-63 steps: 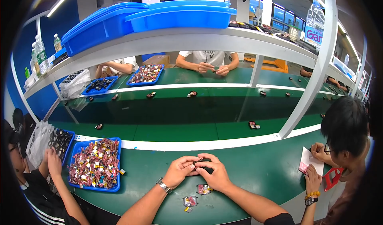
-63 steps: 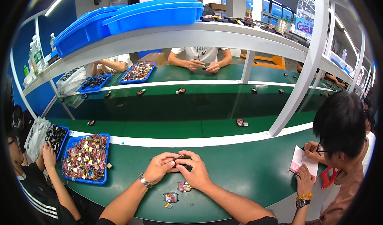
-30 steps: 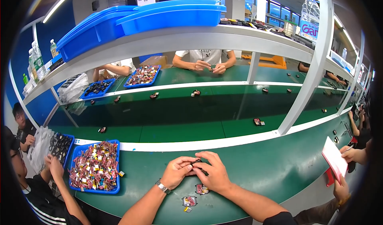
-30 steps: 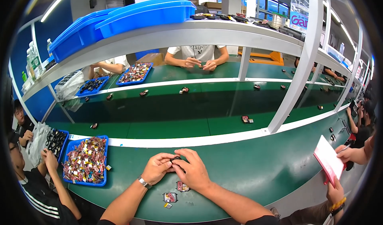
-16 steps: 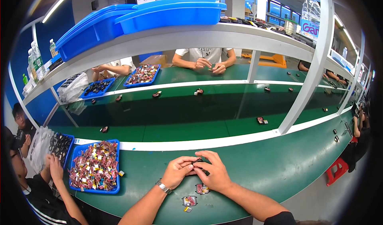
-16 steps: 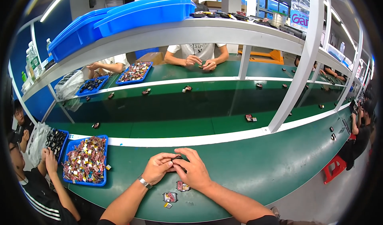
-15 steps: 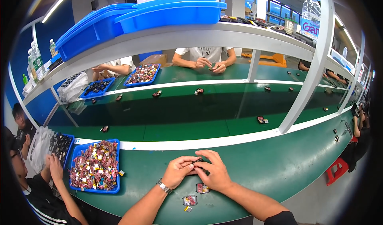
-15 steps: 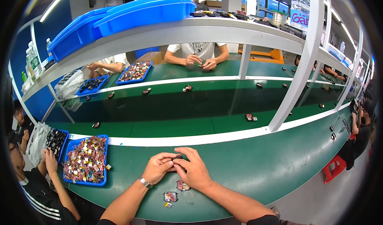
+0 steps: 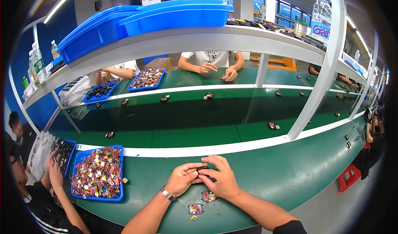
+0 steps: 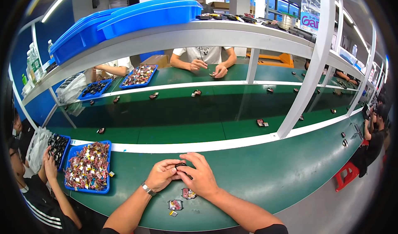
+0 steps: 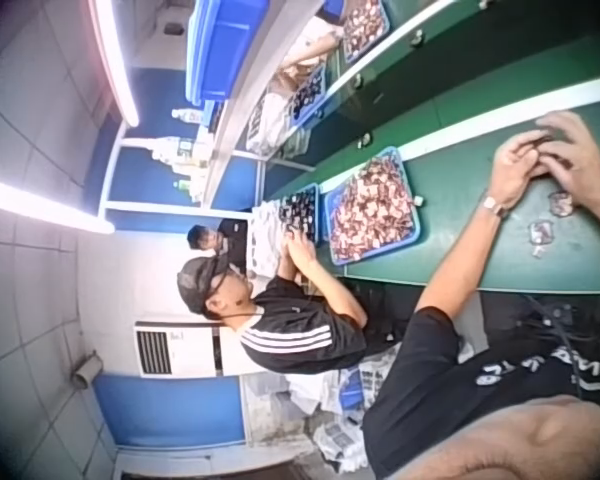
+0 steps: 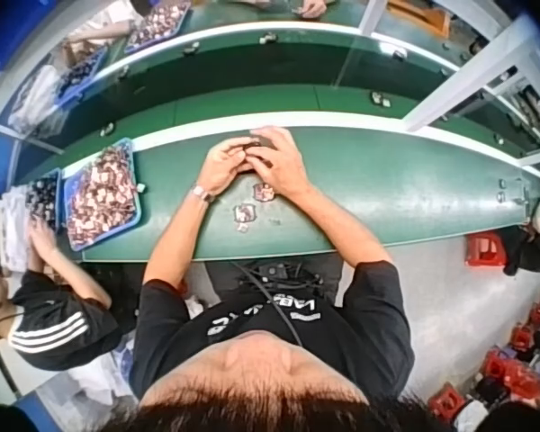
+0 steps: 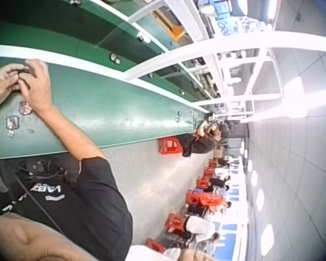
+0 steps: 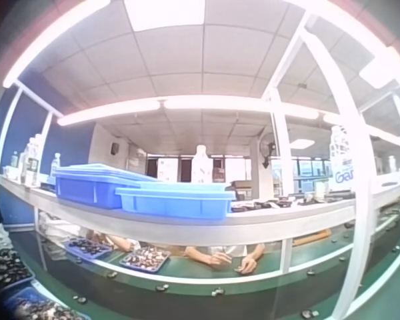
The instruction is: The recorder is sitting at a factory assembly line table, picking up small colorful electronic or plastic components and joining them together or inspecting them.
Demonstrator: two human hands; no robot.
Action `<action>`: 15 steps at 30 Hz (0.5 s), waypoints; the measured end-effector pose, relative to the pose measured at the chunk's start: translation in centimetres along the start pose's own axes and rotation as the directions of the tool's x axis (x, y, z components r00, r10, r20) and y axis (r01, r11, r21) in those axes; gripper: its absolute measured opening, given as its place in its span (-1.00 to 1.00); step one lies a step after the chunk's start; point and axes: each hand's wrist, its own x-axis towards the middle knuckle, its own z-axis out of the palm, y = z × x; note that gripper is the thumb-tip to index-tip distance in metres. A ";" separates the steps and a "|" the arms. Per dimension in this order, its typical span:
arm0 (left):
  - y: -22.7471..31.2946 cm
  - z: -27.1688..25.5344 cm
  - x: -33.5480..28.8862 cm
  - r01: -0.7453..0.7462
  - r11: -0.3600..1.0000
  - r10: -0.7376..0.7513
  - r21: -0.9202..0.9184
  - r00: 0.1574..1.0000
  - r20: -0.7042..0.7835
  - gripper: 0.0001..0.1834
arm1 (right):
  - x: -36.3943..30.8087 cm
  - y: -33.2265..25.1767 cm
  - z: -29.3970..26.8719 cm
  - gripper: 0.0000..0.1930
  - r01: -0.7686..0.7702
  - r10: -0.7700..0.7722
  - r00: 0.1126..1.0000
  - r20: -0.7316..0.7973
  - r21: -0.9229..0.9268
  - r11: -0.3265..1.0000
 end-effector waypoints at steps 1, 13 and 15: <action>0.0 -0.1 0.0 0.000 1.000 0.000 0.000 1.000 0.000 -0.64 | 0.1 -0.1 0.0 -0.78 -0.004 0.005 1.000 0.001 -0.002 1.000; -0.2 0.4 0.1 -0.015 0.998 0.024 0.067 0.991 -0.129 -0.66 | -0.3 1.0 0.8 -0.75 -0.197 0.174 0.973 0.152 0.153 0.968; -0.3 0.6 0.2 -0.018 0.998 0.027 0.066 0.989 -0.145 -0.66 | -0.1 1.1 0.9 -0.75 -0.186 0.163 0.975 0.151 0.154 0.970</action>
